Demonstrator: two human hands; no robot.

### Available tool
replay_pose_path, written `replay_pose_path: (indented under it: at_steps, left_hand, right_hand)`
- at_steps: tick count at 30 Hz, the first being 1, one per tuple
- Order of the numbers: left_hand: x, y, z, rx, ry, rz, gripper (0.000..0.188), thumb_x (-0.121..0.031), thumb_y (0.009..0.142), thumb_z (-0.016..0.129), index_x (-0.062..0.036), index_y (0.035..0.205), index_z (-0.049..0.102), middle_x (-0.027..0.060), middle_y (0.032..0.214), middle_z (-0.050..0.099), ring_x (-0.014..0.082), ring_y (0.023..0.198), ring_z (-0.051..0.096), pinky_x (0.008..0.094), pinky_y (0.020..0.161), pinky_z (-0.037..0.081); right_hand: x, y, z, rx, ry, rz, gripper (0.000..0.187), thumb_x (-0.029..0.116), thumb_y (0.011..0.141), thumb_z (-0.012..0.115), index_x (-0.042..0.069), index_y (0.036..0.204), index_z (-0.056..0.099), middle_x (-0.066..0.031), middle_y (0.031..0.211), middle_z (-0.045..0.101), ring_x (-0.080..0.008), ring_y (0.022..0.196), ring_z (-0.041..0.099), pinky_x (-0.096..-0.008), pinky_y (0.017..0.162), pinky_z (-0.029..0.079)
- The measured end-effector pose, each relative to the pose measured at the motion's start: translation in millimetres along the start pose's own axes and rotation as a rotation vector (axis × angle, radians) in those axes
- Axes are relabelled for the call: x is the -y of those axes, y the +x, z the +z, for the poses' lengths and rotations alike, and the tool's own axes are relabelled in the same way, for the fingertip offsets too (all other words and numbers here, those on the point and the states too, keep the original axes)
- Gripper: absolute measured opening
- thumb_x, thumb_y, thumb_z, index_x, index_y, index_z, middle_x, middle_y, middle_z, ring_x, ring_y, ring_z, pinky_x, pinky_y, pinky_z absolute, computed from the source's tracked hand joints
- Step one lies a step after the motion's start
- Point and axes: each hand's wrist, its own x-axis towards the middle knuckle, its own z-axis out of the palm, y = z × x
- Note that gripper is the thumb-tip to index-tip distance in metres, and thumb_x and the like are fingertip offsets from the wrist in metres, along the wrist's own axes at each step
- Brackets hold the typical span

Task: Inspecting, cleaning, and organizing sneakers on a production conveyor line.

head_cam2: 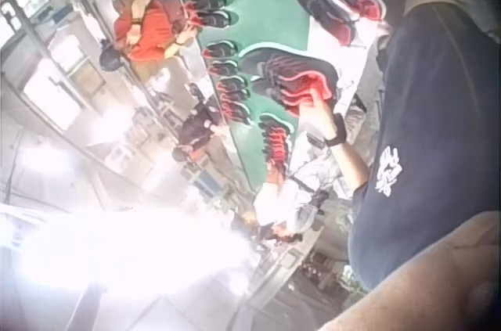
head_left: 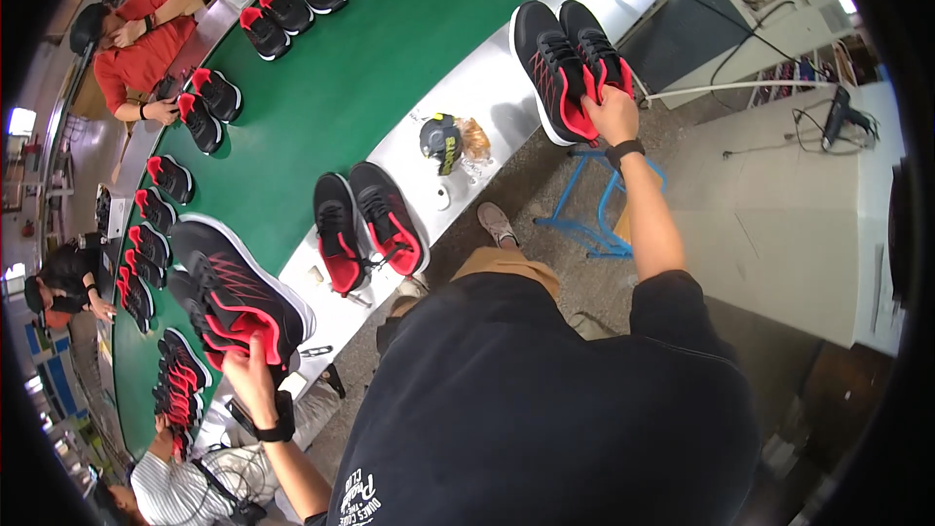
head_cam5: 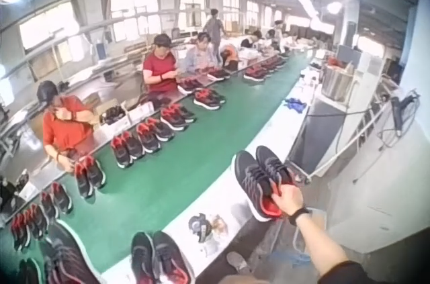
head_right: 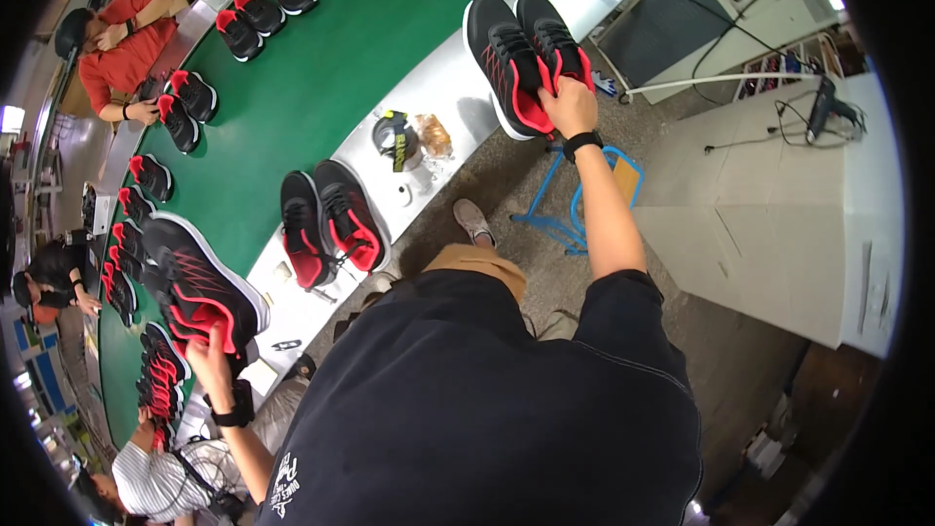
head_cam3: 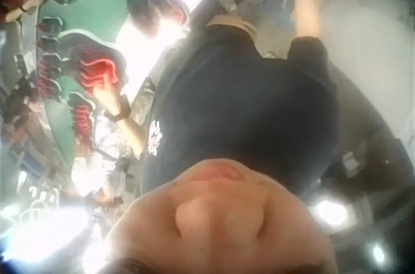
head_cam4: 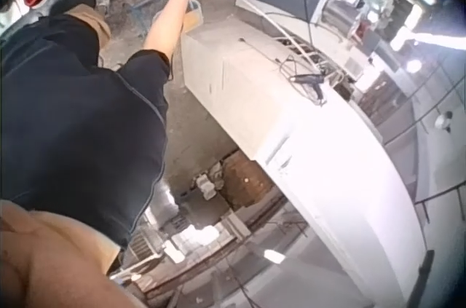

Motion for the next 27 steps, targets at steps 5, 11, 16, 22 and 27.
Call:
replay_pose_path:
  at_steps: [5,11,16,22,27]
  left_hand:
    - [-188.7,-10.4,30.8,0.133,-0.418,0.038,0.009,-0.006,0.083,0.06,0.0028,0.084,0.057,0.0056,0.08,0.063,0.0096,0.068,0.056,0.0233,0.06,0.044]
    - [-379.0,5.9,243.9,0.504,-0.557,0.352,0.037,-0.023,0.079,0.063,0.0055,0.058,0.053,0.0117,0.043,0.043,0.0118,0.041,0.045,0.0372,0.04,0.035]
    - [-384.8,11.5,404.3,0.403,-0.2,0.204,0.041,-0.029,0.076,0.06,0.0085,0.06,0.059,0.0296,0.06,0.055,0.0405,0.062,0.062,0.0469,0.061,0.049]
    - [-355.3,10.4,509.8,0.608,-0.035,0.12,0.05,-0.039,0.089,0.049,0.0088,0.102,0.056,0.0284,0.085,0.064,0.0419,0.083,0.063,0.0472,0.075,0.05]
    - [-358.0,-14.9,487.3,0.931,-0.086,0.175,0.078,-0.033,0.086,0.055,0.0142,0.137,0.017,0.0349,0.109,0.055,0.0407,0.103,0.057,0.0403,0.088,0.045]
  right_hand:
    - [-65.3,80.4,32.5,0.091,0.06,-0.019,0.032,0.032,0.073,0.07,0.002,0.069,0.06,-0.0206,0.068,0.059,-0.0392,0.067,0.059,-0.0477,0.061,0.045]
    - [-128.1,142.6,58.5,0.087,0.098,-0.103,0.035,0.036,0.073,0.07,0.002,0.072,0.061,-0.0205,0.07,0.061,-0.0383,0.069,0.06,-0.0469,0.062,0.046]
    - [-134.2,155.2,61.2,0.197,0.061,-0.056,0.036,0.035,0.072,0.071,0.001,0.069,0.06,-0.0233,0.071,0.06,-0.0409,0.071,0.06,-0.0479,0.063,0.046]
    - [-136.2,175.7,89.2,0.355,0.071,-0.257,0.034,0.033,0.07,0.071,0.003,0.082,0.061,-0.0189,0.081,0.062,-0.0369,0.078,0.061,-0.046,0.069,0.048]
    - [-133.5,158.5,133.0,0.547,-0.034,-0.189,0.049,0.023,0.067,0.071,0.002,0.108,0.053,-0.0173,0.115,0.055,-0.0343,0.106,0.055,-0.0462,0.089,0.041]
